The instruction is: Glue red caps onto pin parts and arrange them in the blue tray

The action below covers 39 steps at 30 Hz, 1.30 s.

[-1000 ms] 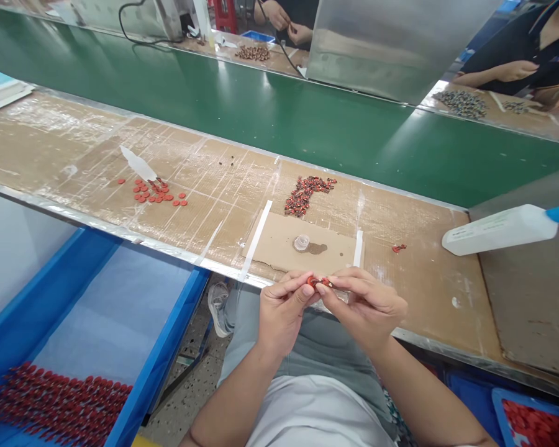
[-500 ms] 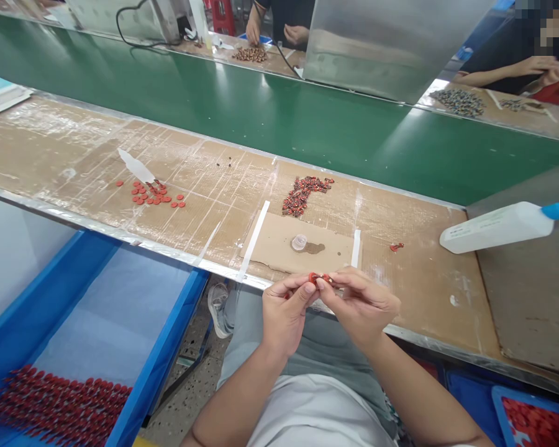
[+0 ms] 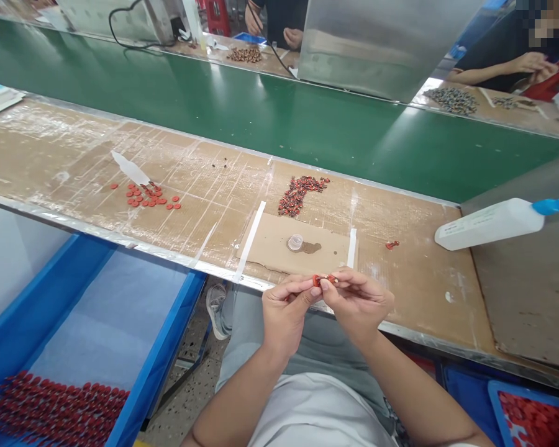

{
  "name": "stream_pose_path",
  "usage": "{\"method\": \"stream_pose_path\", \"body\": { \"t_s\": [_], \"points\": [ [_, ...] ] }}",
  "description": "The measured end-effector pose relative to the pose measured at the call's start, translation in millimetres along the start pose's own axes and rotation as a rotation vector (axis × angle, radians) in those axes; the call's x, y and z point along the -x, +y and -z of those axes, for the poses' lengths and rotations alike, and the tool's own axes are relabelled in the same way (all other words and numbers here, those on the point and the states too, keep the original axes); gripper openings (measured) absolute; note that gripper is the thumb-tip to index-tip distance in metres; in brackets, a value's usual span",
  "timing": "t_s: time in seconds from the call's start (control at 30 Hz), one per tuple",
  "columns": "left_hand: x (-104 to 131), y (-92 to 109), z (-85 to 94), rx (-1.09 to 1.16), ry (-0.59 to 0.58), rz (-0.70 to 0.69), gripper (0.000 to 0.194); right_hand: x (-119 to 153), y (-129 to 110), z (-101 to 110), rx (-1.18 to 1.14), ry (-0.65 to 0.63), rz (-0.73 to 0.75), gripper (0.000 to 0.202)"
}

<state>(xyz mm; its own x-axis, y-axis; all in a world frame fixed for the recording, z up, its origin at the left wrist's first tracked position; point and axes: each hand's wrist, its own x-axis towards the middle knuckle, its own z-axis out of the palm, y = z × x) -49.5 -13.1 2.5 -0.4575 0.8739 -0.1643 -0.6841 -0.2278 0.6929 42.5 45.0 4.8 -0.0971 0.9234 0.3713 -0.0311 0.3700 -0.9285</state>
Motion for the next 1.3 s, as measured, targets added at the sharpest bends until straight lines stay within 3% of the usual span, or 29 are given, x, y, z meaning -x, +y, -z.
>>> {"method": "stream_pose_path", "body": {
  "t_s": [0.13, 0.33, 0.87, 1.03, 1.17, 1.3],
  "points": [
    [0.5, -5.0, 0.9, 0.017, 0.013, -0.026, 0.014, 0.0, -0.5, -2.7, -0.058, 0.022, -0.039, 0.015],
    [0.4, -10.0, 1.7, 0.001, 0.041, -0.038, 0.012, 7.8, 4.3, -4.5, -0.113, 0.102, -0.214, 0.021],
    [2.3, -13.4, -0.7, -0.122, 0.035, -0.126, 0.015, 10.2, 13.0, 1.8, -0.224, 0.092, -0.294, 0.023],
    [2.6, -12.7, -5.0, -0.057, 0.029, -0.018, 0.02, 4.0, 6.9, 1.9, -0.385, 0.137, -0.4, 0.024],
    [-0.9, -10.7, -2.7, 0.073, 0.092, 0.233, 0.019, -11.3, 11.4, 23.3, -0.353, 0.27, -0.336, 0.023],
    [-6.7, -10.0, 12.2, 0.141, 0.214, 0.294, 0.017, -31.8, 38.4, 78.1, 0.109, 0.451, -0.156, 0.032]
  ]
}}
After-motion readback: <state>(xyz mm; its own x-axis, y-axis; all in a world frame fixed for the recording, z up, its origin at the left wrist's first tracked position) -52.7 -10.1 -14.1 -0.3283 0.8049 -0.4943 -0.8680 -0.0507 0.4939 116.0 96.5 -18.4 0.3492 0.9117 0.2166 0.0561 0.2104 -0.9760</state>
